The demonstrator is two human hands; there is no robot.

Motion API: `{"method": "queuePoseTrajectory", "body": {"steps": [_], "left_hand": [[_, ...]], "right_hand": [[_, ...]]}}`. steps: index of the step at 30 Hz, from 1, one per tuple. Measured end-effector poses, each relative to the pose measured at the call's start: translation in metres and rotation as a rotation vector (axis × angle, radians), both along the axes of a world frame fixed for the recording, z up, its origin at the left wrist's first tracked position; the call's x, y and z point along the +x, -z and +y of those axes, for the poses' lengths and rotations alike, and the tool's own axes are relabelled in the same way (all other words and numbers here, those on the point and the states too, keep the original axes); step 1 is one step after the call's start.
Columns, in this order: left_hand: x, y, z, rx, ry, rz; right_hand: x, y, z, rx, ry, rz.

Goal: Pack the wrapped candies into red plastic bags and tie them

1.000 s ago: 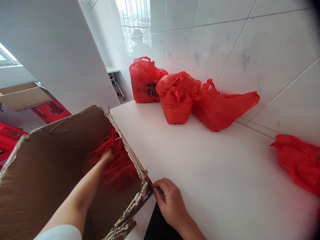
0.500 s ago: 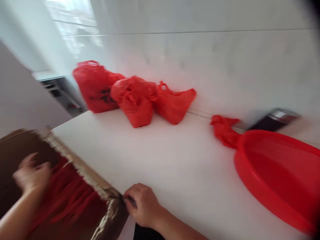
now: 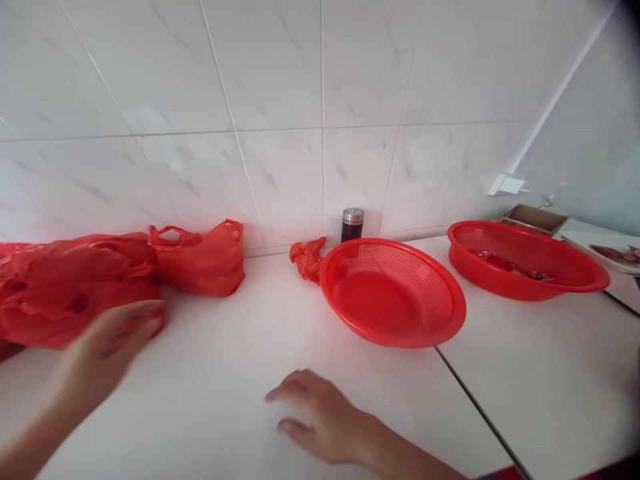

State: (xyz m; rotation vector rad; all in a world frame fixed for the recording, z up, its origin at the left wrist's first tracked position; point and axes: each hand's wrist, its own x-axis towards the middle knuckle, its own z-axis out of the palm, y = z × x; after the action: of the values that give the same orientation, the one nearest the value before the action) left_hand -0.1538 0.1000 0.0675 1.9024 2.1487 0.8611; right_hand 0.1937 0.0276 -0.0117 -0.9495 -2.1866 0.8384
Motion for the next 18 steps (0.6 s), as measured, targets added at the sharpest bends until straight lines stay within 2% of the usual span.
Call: {"method": "queuePoseTrajectory", "body": {"steps": [1, 2, 5, 8, 10, 13, 16, 18], "left_hand": [[0.028, 0.005, 0.021, 0.073, 0.160, 0.003], [0.058, 0.011, 0.043, 0.074, 0.272, 0.022], [0.154, 0.038, 0.104, 0.078, 0.431, 0.081], [0.232, 0.067, 0.144, 0.078, 0.408, 0.113], [0.265, 0.082, 0.160, 0.065, 0.355, 0.112], [0.280, 0.094, 0.172, 0.033, 0.311, 0.094], [0.265, 0.095, 0.165, 0.029, 0.318, 0.053], [0.248, 0.095, 0.149, 0.048, 0.317, 0.010]], "right_hand": [[0.021, -0.001, 0.006, -0.048, 0.110, 0.023], [0.040, -0.002, 0.012, -0.096, 0.206, 0.037], [0.083, -0.007, 0.022, -0.227, 0.378, 0.048], [0.107, -0.008, 0.022, -0.259, 0.466, 0.042], [0.117, -0.005, 0.020, -0.265, 0.526, 0.033], [0.129, 0.000, 0.019, -0.333, 0.554, -0.003], [0.138, 0.002, 0.026, -0.341, 0.486, -0.036], [0.138, 0.000, 0.039, -0.258, 0.416, -0.007]]}}
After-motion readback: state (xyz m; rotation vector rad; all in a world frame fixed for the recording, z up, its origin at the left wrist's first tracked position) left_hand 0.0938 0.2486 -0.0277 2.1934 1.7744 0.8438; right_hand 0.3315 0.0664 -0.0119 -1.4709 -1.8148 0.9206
